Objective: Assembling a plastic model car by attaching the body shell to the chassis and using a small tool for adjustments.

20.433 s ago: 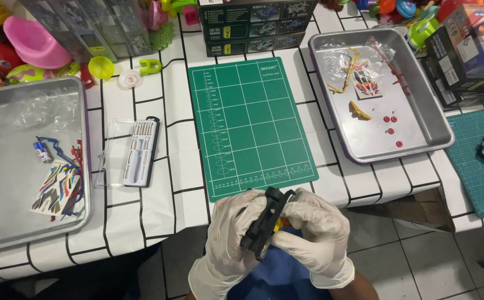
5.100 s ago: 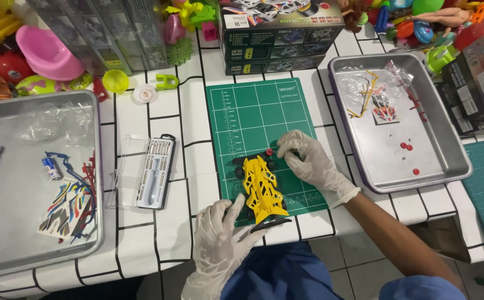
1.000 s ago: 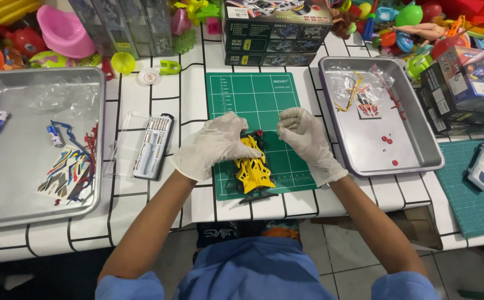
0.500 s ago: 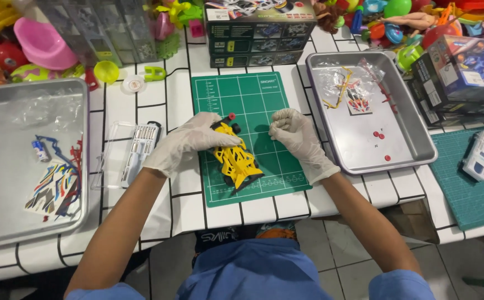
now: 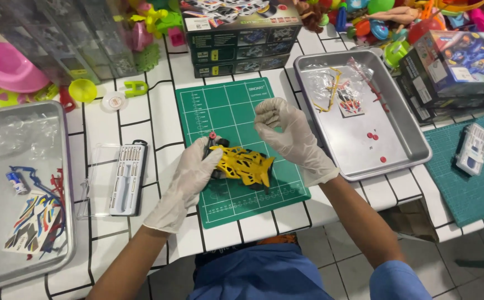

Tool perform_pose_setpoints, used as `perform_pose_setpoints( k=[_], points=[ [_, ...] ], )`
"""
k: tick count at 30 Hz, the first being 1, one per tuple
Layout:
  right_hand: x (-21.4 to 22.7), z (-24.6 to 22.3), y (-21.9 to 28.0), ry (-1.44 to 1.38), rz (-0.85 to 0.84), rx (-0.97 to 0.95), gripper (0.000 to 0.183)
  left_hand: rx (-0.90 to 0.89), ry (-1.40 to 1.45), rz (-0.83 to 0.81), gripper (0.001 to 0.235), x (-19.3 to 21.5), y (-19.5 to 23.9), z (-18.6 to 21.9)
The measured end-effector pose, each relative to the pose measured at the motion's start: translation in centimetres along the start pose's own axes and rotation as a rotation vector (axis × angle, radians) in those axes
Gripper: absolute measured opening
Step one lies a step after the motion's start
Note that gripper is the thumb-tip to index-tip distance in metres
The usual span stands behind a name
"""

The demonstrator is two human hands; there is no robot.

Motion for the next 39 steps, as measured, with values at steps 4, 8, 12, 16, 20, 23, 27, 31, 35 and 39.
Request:
perform_pose_setpoints(
  k=[4, 8, 12, 16, 20, 23, 27, 31, 35, 39],
  points=[
    [-2.9, -2.3, -1.0, 0.141, -0.061, 0.109, 0.029, -0.057, 0.099, 0.058, 0.053, 0.1, 0.4, 0.6],
    [-5.1, -1.8, -1.8, 0.099, -0.116, 0.076, 0.031, -0.101, 0.134, 0.108, 0.057, 0.5, 0.1, -0.3],
    [-7.5, -2.7, -1.2, 0.136, -0.137, 0.126, 0.03, -0.083, 0.13, 0.142, 0.054, 0.8, -0.4, -1.3],
    [-8.4, -3.7, -0.1, 0.184, -0.055, 0.421, 0.024, -0.176, 0.161, 0.161, 0.049, 0.8, -0.1, -0.7],
    [-8.9, -4.2, 0.6, 0.206, 0.026, 0.536, 0.022, -0.296, 0.081, 0.139, 0.053, 1.1, 0.1, -0.2],
    [-9.0, -4.6, 0.9, 0.231, 0.071, 0.54, 0.021, -0.347, 0.079, 0.155, 0.055, 1.0, 0.2, -0.5],
    [-9.2, -4.6, 1.1, 0.263, 0.103, 0.551, 0.022, -0.409, 0.0, 0.155, 0.056, 0.7, 0.4, -0.3],
    [-9.5, -4.9, 1.3, 0.271, 0.131, 0.56, 0.02, -0.467, -0.033, 0.17, 0.057, 0.5, 0.6, -0.1],
    [-9.4, -5.4, 1.5, 0.276, 0.162, 0.548, 0.02, -0.519, -0.048, 0.146, 0.057, 0.2, 1.0, 0.3],
    [-9.3, -5.6, 1.8, 0.27, 0.168, 0.606, 0.02, -0.556, -0.073, 0.15, 0.058, 0.3, 1.3, 1.1]
  ],
)
Point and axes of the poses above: each hand's wrist, its own y-axis away from the middle knuckle, its own x-axis out of the back of the hand, z = x × y, the point moved 6 cm from there along -y, towards the middle knuckle, and after that the axes turned 10 degrees about -x, right-handed, at the moved point
